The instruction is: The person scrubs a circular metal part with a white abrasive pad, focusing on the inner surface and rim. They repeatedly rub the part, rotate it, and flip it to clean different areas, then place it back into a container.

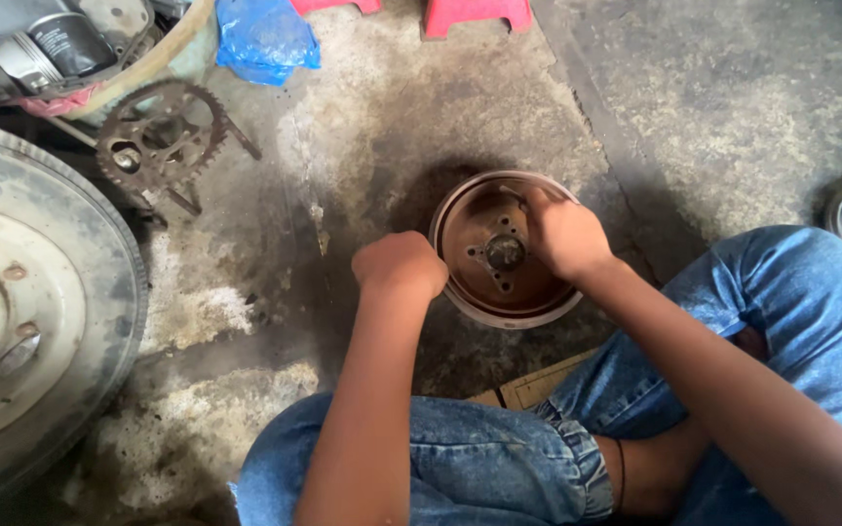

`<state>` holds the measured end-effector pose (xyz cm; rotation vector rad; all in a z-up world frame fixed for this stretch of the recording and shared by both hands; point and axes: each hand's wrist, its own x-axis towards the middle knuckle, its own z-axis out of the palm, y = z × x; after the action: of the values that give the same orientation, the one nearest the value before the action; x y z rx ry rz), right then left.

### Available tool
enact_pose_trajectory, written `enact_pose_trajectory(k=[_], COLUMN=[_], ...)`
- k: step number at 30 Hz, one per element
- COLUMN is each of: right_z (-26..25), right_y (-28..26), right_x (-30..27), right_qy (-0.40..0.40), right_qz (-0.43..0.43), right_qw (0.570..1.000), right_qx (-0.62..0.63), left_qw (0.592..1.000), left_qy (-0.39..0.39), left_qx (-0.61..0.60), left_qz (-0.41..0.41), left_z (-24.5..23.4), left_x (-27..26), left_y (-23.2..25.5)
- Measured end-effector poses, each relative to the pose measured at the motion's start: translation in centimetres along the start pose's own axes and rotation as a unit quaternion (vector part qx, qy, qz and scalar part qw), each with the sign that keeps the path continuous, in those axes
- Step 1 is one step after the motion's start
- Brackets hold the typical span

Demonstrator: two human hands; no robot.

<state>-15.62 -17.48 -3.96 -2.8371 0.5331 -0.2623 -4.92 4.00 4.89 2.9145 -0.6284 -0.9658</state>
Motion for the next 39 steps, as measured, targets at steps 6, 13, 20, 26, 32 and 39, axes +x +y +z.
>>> enact_pose_trajectory(k=[6,13,20,26,32,39], right_z=[-2.5,-2.1,-1.8,-2.7,-2.8,-1.1], right_y=[0.5,2.7,4.3,3.2,2.5,6.1], right_x=[1.1,-3.5,-2.7,-2.3,-1.7,-1.5], right_qy=[-0.026,-0.023,0.020,0.086,0.077,0.032], right_qz=[0.013,-0.144,-0.135,-0.127,0.016,0.103], right_qw=[0.997,0.987,0.989,0.988,0.996,0.994], right_qx=[-0.065,-0.065,-0.050,0.008,-0.044,-0.021], left_qw=[0.976,0.976,0.992,0.996,0.989,0.971], left_qy=[-0.024,0.019,-0.039,-0.040,0.077,0.042], left_qx=[-0.215,-0.216,-0.121,-0.080,-0.124,-0.229], left_qz=[0.005,0.010,-0.005,-0.011,0.028,0.054], left_z=[0.6,4.4,5.1,1.9,3.1,4.4], left_x=[1.8,6.0,2.5,-0.9,2.6,6.6], left_y=[0.9,3.1,3.7,2.8,2.6,2.1])
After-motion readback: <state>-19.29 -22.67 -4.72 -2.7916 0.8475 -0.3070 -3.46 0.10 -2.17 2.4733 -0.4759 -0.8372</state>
